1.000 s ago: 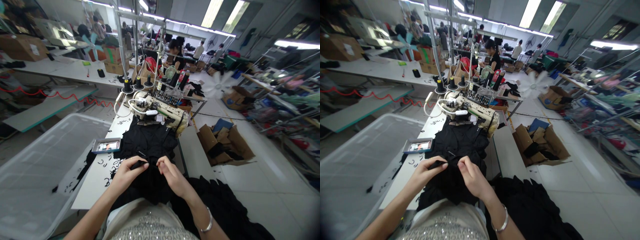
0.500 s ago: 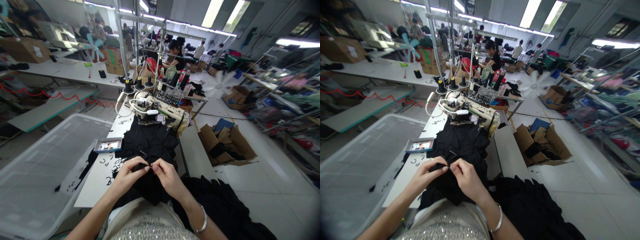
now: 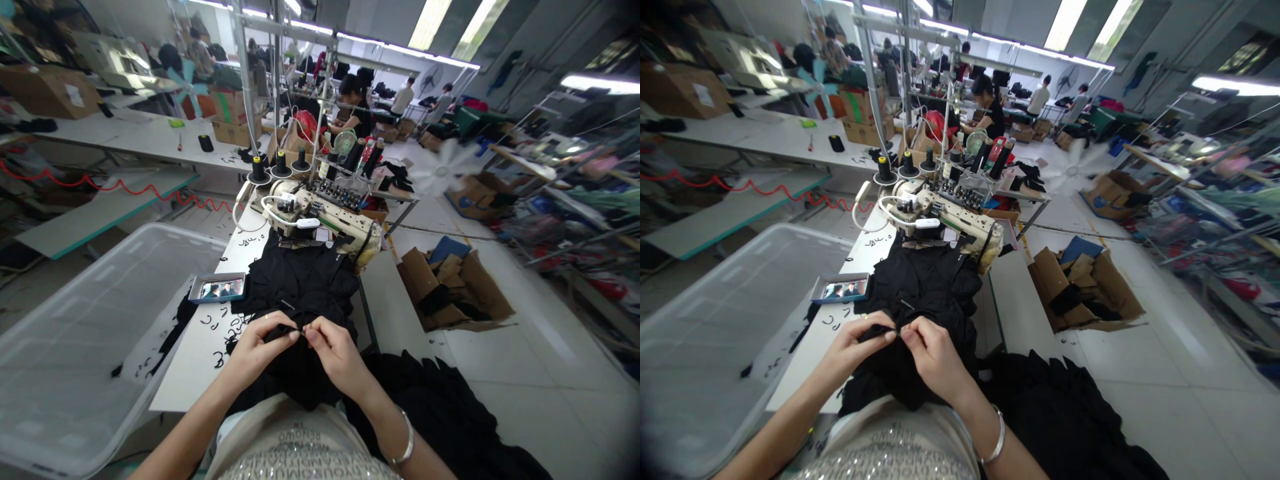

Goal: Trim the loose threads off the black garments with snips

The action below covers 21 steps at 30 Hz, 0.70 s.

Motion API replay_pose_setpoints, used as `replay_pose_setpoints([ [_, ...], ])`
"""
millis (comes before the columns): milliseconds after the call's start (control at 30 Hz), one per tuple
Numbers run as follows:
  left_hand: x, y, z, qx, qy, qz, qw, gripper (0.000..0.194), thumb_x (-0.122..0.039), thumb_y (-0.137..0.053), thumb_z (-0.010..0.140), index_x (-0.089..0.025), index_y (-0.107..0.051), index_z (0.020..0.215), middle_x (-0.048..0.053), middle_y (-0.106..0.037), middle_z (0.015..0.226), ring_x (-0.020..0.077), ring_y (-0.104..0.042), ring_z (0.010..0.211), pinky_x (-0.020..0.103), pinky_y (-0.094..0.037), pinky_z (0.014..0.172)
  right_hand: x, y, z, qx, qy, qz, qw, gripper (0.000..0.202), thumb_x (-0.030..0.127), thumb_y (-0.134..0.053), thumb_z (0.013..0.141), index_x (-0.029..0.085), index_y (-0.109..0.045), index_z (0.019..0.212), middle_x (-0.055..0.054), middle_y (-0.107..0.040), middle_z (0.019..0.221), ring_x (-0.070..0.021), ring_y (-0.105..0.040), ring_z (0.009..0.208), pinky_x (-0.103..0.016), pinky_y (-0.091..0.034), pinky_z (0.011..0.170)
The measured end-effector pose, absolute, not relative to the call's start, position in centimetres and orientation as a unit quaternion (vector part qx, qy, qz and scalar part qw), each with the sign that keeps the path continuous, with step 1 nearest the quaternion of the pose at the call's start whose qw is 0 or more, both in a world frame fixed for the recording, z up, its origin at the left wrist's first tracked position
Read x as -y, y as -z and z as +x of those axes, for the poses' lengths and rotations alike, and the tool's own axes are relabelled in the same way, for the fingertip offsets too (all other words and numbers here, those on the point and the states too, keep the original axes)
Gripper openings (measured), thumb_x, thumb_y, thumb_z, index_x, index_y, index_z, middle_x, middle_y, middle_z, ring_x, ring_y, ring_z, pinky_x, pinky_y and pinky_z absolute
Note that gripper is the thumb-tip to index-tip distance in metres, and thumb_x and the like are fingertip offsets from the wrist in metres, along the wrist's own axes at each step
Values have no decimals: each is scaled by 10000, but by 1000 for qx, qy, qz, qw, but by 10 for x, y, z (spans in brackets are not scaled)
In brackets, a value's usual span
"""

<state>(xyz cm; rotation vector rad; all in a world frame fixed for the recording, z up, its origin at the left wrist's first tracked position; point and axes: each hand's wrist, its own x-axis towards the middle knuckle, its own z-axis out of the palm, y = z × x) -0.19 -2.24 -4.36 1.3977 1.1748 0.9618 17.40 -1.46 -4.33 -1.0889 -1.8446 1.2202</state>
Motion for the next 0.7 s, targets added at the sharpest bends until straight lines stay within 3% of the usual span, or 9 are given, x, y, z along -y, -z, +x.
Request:
replay_pose_setpoints([
  [233,21,46,-6,-488,-399,581,515,120,-255,-605,782,-166,-653,717,9,-613,717,149,-560,722,231,-397,677,10,47,169,705,-452,-436,331,262,277,-424,922,171,-513,700,20,-507,642,-101,-501,620,-196,-361,591],
  [333,19,51,-7,-495,-396,576,516,148,-279,-596,790,-166,-663,722,19,-633,731,156,-576,731,234,-413,688,5,61,165,689,-465,-442,337,223,301,-426,910,168,-548,779,13,-508,672,-107,-491,622,-202,-363,587],
  [433,4,72,-21,-511,-352,586,521,209,-350,-560,804,-183,-685,789,28,-673,799,173,-601,788,241,-439,737,-2,82,161,676,-492,-465,292,149,312,-555,823,165,-559,848,26,-495,666,-102,-455,585,-200,-345,548],
  [533,-36,115,-65,-632,-251,578,452,374,-489,-448,813,-213,-699,839,31,-700,880,202,-612,882,270,-455,812,-3,102,158,670,-492,-509,223,139,246,-601,773,161,-535,685,43,-470,599,-95,-433,570,-199,-316,541],
  [633,-88,166,-131,-737,-209,531,363,530,-571,-403,768,-134,-672,902,149,-655,1033,318,-534,1056,430,-380,933,2,116,158,653,-507,-533,181,145,212,-590,762,159,-527,643,43,-479,595,-97,-438,584,-199,-309,546],
  [700,-117,198,-170,-795,-176,497,301,663,-630,-494,665,-117,-604,1069,217,-514,1254,429,-326,1230,601,-238,970,6,123,159,639,-517,-545,169,142,221,-585,760,161,-527,645,42,-482,596,-102,-442,587,-200,-315,549],
])
